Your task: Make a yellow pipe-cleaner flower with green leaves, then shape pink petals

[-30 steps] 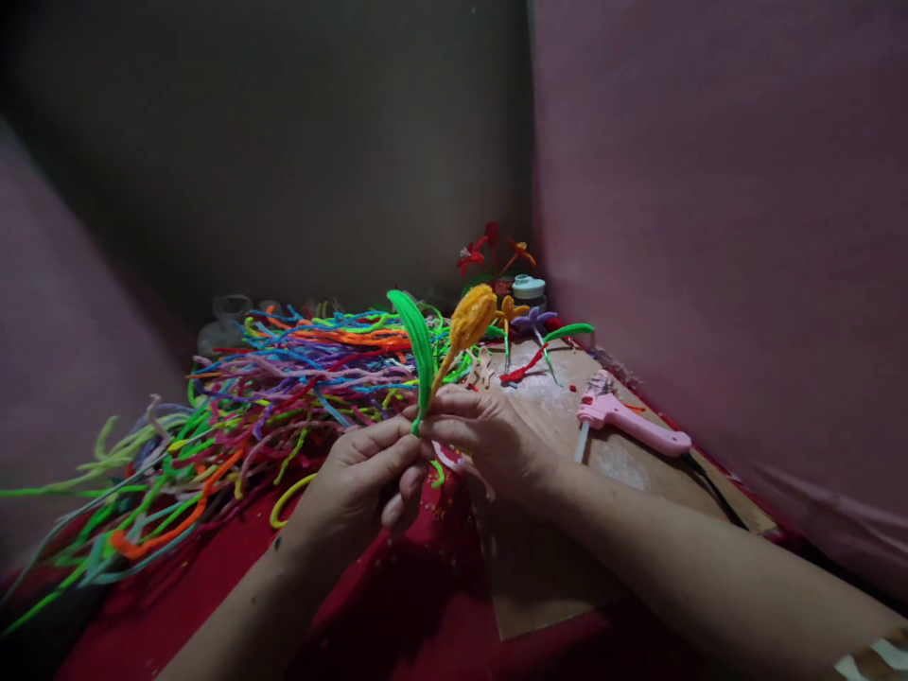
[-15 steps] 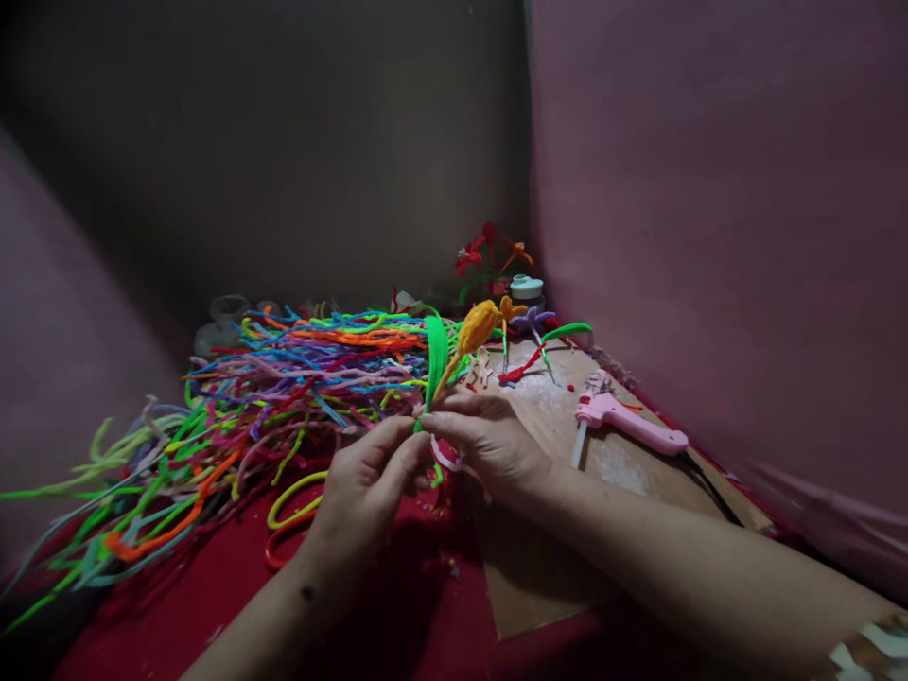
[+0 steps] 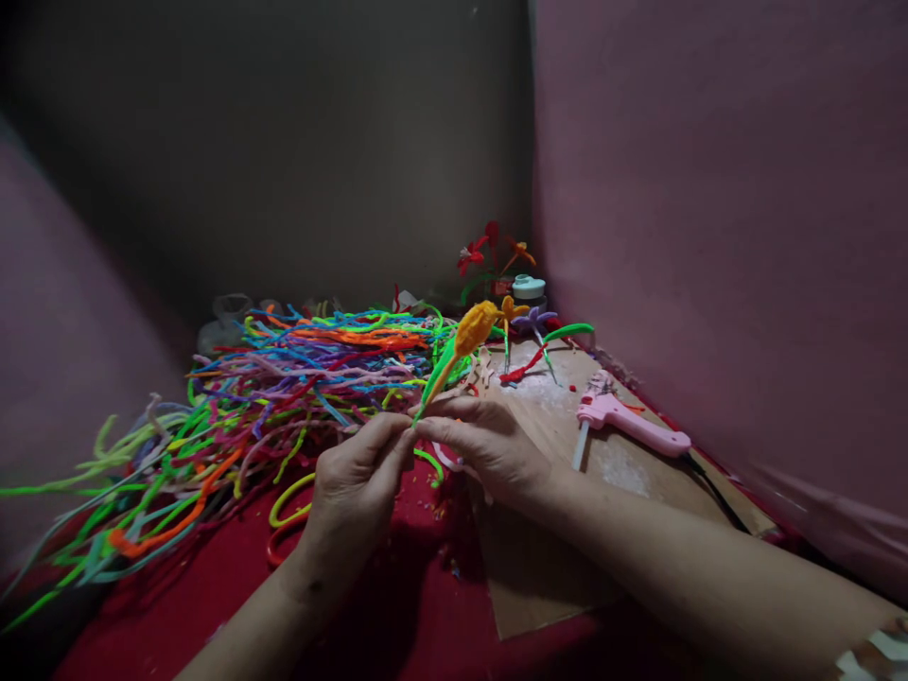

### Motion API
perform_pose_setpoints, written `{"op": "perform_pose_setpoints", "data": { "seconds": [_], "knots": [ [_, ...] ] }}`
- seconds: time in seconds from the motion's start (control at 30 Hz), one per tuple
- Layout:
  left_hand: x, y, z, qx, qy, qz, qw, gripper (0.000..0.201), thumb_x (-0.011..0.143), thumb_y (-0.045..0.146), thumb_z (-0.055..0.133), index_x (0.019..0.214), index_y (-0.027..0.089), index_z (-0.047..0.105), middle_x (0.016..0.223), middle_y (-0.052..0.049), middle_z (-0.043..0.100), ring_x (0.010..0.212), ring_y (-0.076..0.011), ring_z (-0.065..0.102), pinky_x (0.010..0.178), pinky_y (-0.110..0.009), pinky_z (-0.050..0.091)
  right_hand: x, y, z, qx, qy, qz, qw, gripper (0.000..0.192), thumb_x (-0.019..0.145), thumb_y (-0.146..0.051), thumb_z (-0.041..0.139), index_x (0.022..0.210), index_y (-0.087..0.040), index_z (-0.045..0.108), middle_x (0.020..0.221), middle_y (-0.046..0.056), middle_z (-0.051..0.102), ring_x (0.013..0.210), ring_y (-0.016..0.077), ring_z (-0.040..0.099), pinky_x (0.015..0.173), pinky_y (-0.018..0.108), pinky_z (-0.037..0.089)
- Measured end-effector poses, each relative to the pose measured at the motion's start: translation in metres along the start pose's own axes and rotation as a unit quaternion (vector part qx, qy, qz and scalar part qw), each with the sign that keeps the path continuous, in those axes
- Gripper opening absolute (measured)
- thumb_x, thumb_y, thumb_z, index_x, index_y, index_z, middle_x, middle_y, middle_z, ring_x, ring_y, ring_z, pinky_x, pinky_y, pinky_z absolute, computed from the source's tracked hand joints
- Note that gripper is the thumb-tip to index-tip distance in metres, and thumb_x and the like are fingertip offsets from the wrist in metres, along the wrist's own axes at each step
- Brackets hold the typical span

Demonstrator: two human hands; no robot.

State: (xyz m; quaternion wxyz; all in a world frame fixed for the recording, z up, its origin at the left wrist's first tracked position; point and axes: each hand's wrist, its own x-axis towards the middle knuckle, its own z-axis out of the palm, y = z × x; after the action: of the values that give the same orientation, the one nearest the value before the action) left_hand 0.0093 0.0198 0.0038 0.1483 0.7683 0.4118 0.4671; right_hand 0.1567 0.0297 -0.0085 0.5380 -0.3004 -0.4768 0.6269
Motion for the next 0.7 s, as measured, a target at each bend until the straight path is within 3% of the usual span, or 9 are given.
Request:
{"op": "perform_pose_setpoints", "data": {
  "seconds": [0.13, 0.27, 0.4, 0.53, 0.7],
  "knots": [
    [0.001, 0.005, -0.002, -0.112, -0.022, -0.098, 0.989, 0.013, 0.083, 0.023, 0.053, 0.073, 0.017, 0.060, 0.058, 0.004, 0.048, 0.052, -0.0066, 0.041, 0.050, -0.017, 0.033, -0.003, -0.002, -0.004, -0.026, 0.006, 0.001, 1.000, 0.022, 0.071, -0.025, 0.070, 0.093, -0.027, 0.071, 0.098, 0.001, 0.064, 0.083, 0.0142, 0.057, 0.067, 0.026, 0.044],
    [0.005, 0.008, -0.003, -0.254, -0.063, -0.202, 0.944, 0.016, 0.080, 0.027, 0.056, 0.069, 0.016, 0.058, 0.051, 0.006, 0.042, 0.044, -0.0045, 0.032, 0.042, -0.017, 0.025, 0.000, -0.002, -0.005, -0.029, -0.013, -0.019, 0.999, 0.019, 0.070, -0.022, 0.070, 0.089, -0.025, 0.072, 0.091, 0.000, 0.064, 0.090, 0.0152, 0.056, 0.076, 0.028, 0.043],
    [0.010, 0.009, -0.008, -0.374, -0.105, -0.273, 0.880, 0.020, 0.077, 0.028, 0.061, 0.065, 0.014, 0.054, 0.047, 0.006, 0.043, 0.039, -0.0026, 0.029, 0.039, -0.016, 0.021, 0.005, -0.003, -0.002, 0.002, -0.031, -0.044, 0.999, 0.010, 0.074, -0.023, 0.068, 0.083, -0.023, 0.072, 0.085, 0.000, 0.065, 0.087, 0.0158, 0.056, 0.081, 0.032, 0.042],
    [0.011, 0.006, -0.010, -0.483, -0.159, -0.299, 0.808, 0.022, 0.078, 0.027, 0.061, 0.063, 0.014, 0.051, 0.046, 0.005, 0.044, 0.034, -0.0014, 0.027, 0.036, -0.015, 0.020, 0.003, -0.007, 0.001, 0.014, -0.054, -0.067, 0.996, 0.014, 0.074, -0.019, 0.068, 0.086, -0.023, 0.072, 0.085, 0.002, 0.065, 0.088, 0.0155, 0.056, 0.087, 0.034, 0.040],
    [0.007, 0.000, -0.008, -0.591, -0.219, -0.319, 0.708, 0.014, 0.077, 0.027, 0.062, 0.075, 0.013, 0.057, 0.043, 0.008, 0.037, 0.031, 0.0003, 0.017, 0.033, -0.013, 0.019, -0.002, -0.009, 0.002, 0.050, -0.112, -0.010, 0.992, 0.017, 0.078, -0.019, 0.064, 0.092, -0.023, 0.071, 0.091, 0.002, 0.064, 0.088, 0.0139, 0.056, 0.089, 0.033, 0.039]
  ]
}}
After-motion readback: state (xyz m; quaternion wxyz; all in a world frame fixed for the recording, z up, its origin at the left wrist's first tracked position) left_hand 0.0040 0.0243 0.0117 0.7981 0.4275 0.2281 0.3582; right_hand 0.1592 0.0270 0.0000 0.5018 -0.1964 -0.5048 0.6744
